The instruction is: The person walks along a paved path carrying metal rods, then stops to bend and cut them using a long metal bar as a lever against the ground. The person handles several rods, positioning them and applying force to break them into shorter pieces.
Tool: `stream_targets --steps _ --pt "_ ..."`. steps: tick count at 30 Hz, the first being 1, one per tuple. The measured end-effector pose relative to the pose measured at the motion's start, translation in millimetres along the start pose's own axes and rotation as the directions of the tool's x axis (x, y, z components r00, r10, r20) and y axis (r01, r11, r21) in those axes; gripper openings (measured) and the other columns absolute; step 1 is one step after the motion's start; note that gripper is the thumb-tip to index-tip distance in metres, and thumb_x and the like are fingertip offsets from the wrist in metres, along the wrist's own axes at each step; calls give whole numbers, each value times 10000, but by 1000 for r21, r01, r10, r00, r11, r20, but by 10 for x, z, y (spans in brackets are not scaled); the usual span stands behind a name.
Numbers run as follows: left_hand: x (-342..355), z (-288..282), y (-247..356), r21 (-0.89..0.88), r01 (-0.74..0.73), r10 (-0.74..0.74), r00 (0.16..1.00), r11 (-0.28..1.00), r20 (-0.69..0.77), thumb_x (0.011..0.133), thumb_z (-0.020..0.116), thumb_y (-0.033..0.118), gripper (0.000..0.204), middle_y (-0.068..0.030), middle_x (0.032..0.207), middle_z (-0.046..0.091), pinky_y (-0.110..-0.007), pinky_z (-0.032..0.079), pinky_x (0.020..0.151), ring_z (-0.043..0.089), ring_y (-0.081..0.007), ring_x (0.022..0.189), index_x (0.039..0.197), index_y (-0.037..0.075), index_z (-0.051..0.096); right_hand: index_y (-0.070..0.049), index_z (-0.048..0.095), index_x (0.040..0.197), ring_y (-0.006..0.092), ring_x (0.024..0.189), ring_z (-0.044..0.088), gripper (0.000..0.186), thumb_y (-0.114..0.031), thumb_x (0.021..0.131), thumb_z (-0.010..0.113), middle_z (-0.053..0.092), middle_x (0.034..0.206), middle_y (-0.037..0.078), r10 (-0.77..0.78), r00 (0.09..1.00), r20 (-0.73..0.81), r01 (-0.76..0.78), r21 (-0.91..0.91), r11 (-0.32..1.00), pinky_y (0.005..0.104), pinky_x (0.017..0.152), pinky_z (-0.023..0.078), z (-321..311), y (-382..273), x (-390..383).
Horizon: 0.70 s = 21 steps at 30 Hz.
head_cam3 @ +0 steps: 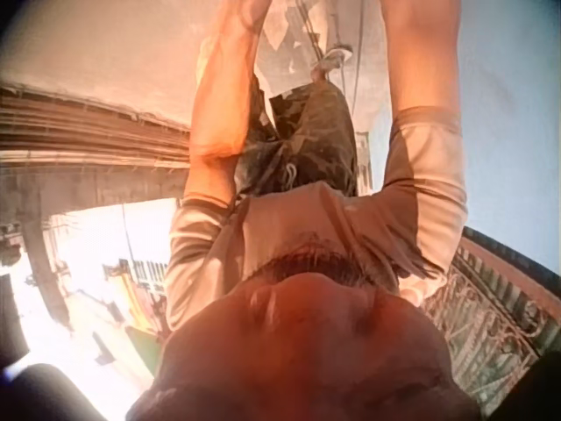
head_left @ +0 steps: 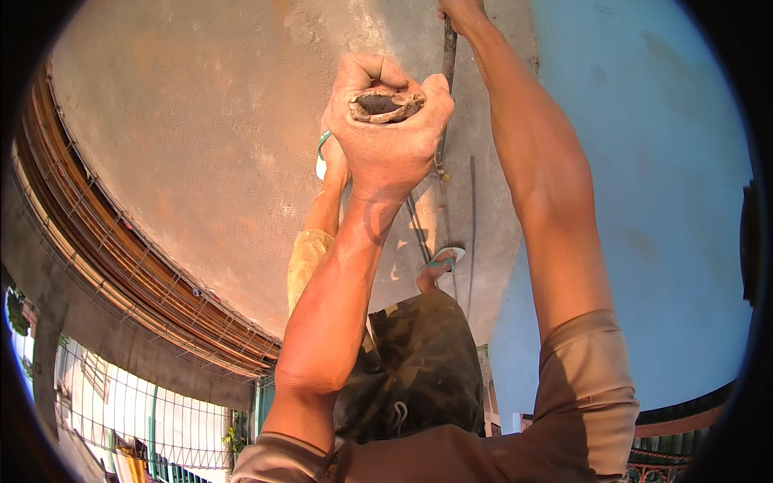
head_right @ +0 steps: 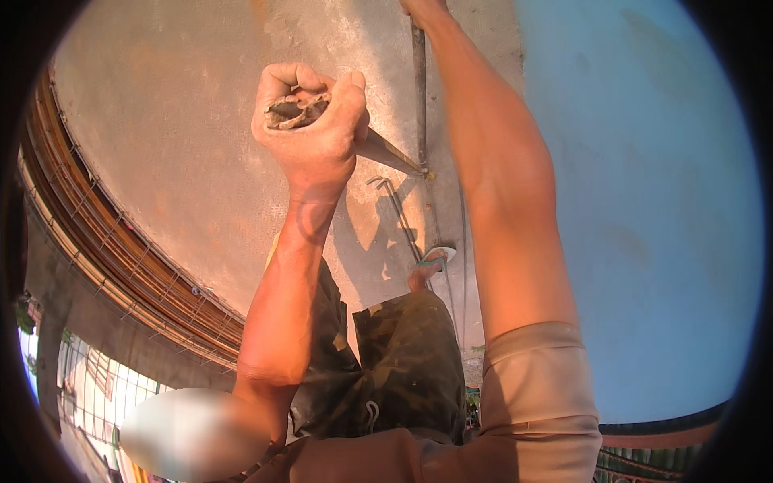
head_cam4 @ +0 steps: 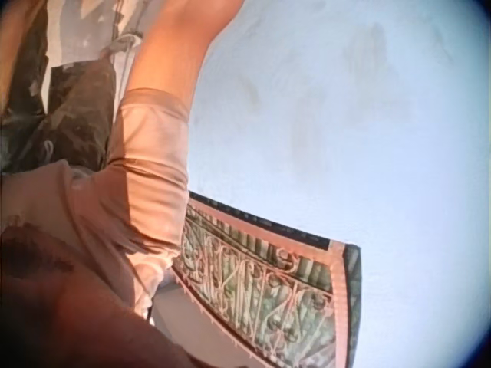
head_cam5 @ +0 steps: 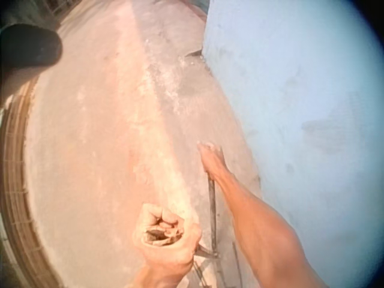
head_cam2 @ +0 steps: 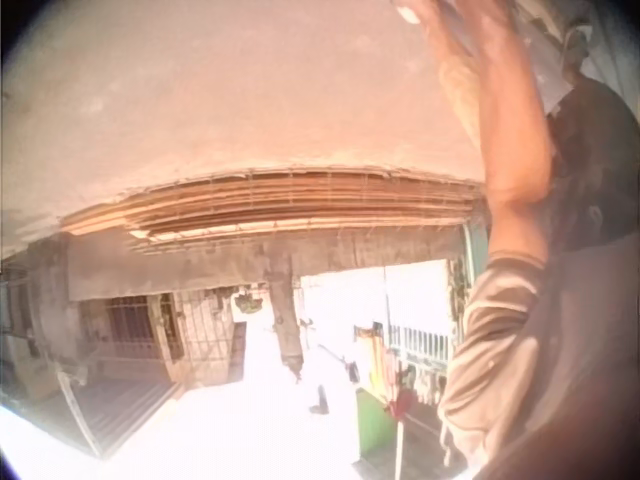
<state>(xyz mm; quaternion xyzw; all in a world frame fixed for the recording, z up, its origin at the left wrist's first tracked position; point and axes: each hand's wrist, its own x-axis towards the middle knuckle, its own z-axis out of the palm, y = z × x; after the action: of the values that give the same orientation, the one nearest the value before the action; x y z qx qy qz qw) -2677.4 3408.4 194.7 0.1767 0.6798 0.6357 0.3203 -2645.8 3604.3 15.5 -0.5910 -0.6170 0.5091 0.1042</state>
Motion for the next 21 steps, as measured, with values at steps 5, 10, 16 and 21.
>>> stream_targets --steps 5,10,16,21 --pt "-1 61 27 -31 8 -11 997 999 -78 703 716 3 279 22 561 508 -160 408 474 492 -10 514 792 46 455 -20 595 800 217 461 486 416 -416 877 493 495 531 110 15 999 31 -17 69 997 397 449 398 -18 -166 -132" --pt "7 16 -18 79 -187 189 982 979 -10 772 671 -35 264 -41 589 550 -224 440 370 540 -71 463 841 36 426 -37 591 830 198 460 469 361 -383 873 499 476 554 86 12 1000 -23 -8 146 989 363 436 384 -174 -160 -466" --pt "25 157 -18 175 -255 279 951 951 -133 756 657 -19 227 -32 590 539 -228 444 385 542 -80 470 819 37 447 -43 592 834 182 464 451 312 -339 866 500 475 582 58 -70 997 -25 74 242 967 348 428 371 -237 -8 -437" --pt "87 349 -20 168 -216 253 936 962 -246 731 635 61 198 -37 579 486 -253 411 494 496 -104 539 698 7 447 -48 577 828 170 433 430 274 -309 858 499 467 552 53 -261 963 -67 269 275 923 344 398 355 -201 62 -496"
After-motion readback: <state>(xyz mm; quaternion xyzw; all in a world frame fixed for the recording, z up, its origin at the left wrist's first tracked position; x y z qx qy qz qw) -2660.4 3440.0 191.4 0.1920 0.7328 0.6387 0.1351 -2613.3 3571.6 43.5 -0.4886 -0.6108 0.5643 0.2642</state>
